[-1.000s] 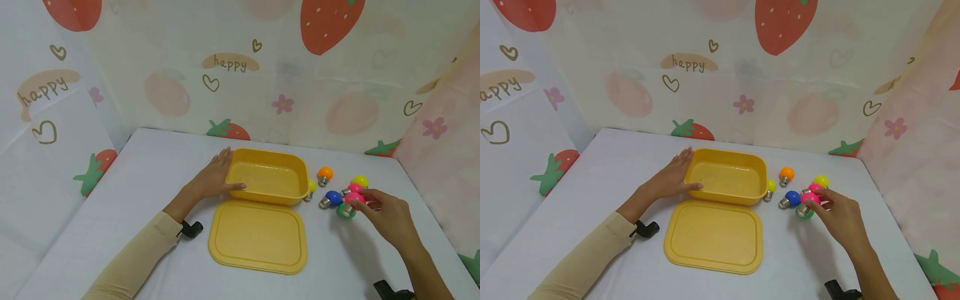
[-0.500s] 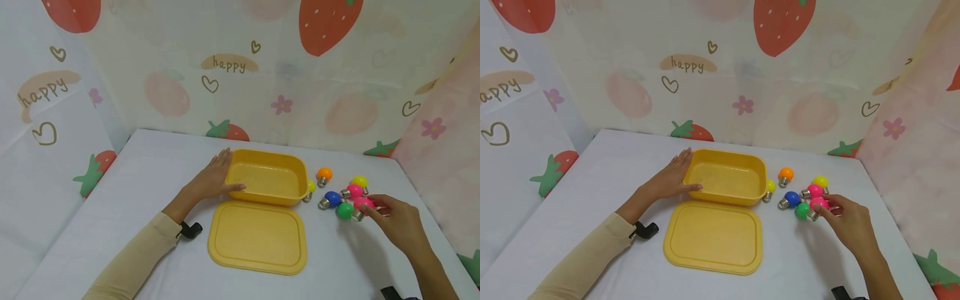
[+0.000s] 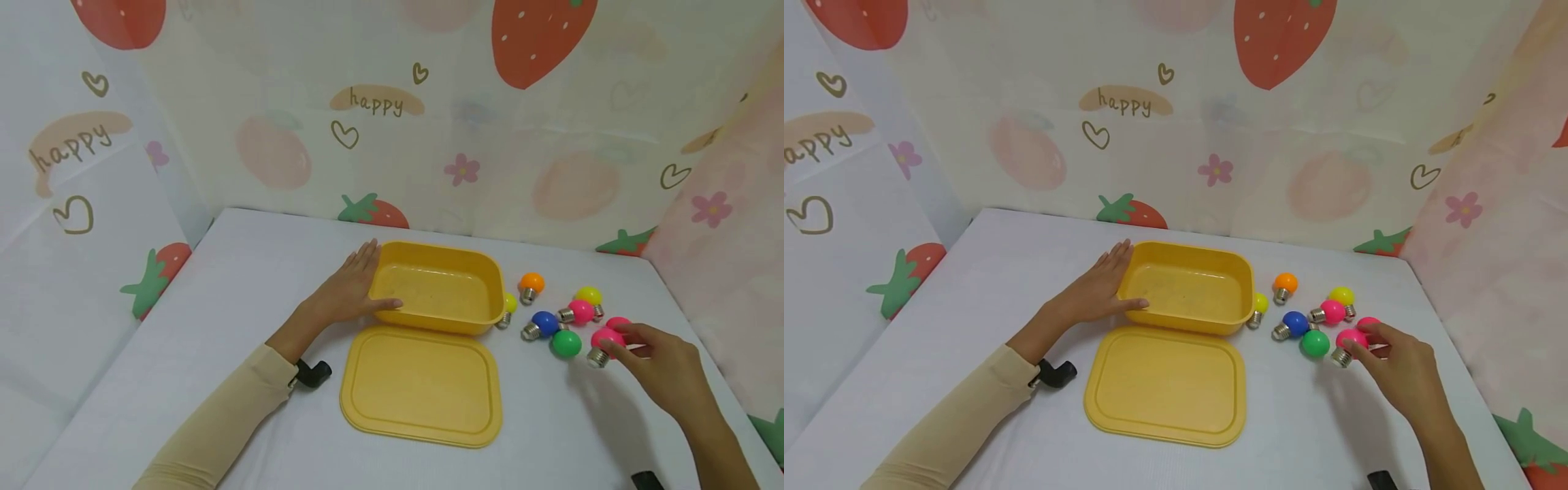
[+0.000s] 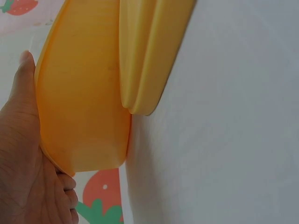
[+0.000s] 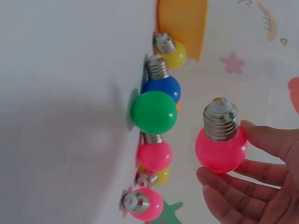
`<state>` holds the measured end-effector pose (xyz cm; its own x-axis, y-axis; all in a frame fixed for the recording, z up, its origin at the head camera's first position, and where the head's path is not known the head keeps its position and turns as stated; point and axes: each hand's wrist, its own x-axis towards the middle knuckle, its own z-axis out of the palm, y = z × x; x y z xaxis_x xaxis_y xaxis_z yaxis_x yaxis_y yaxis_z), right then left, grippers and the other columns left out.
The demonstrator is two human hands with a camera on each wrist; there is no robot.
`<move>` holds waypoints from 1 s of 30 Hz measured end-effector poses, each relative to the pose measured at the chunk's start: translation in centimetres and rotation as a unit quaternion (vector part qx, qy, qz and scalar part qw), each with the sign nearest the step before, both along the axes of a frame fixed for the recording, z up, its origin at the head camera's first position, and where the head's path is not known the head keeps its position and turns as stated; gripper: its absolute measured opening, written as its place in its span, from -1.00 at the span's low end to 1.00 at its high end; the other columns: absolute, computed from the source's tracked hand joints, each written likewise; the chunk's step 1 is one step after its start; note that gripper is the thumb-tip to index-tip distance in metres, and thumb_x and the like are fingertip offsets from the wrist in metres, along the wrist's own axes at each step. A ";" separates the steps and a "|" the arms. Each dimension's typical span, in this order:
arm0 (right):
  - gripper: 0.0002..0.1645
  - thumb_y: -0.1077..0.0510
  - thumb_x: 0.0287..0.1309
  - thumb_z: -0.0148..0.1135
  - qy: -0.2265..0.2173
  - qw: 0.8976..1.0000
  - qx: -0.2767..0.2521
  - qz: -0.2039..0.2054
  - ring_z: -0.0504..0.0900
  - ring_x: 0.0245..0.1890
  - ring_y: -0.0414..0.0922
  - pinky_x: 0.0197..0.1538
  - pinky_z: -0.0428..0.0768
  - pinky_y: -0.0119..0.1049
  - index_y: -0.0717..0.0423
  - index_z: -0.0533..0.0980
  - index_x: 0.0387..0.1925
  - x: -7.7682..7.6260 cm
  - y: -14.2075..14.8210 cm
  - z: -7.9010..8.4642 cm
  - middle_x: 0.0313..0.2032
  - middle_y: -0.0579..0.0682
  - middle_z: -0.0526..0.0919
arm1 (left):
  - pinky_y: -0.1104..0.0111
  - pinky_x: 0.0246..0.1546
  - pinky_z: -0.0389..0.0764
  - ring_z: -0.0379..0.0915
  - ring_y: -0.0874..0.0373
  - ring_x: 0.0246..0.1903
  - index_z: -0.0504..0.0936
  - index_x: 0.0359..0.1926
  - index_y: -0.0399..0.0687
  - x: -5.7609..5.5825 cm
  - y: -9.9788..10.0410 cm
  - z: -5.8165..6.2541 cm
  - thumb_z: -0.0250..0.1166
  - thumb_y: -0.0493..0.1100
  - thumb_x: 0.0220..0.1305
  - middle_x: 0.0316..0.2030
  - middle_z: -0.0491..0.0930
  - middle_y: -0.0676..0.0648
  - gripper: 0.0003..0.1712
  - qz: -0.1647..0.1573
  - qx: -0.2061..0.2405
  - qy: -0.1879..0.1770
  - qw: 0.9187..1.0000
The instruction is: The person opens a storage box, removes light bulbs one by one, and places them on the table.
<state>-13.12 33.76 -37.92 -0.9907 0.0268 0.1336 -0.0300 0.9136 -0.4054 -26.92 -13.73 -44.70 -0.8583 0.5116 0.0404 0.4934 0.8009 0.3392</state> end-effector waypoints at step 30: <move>-0.27 -0.09 0.26 0.39 -0.116 0.993 -0.005 -0.014 0.62 -0.11 0.29 -0.31 0.72 -0.10 0.47 0.49 0.16 -2.3 2.1 -3.4 -0.06 0.41 0.66 | 0.11 0.55 -0.30 -0.50 -0.03 0.59 -0.35 0.59 -0.30 0.2 -0.1 0.1 -0.06 0.71 0.18 0.60 -0.42 -0.23 0.45 0.002 0.002 -0.003 1.000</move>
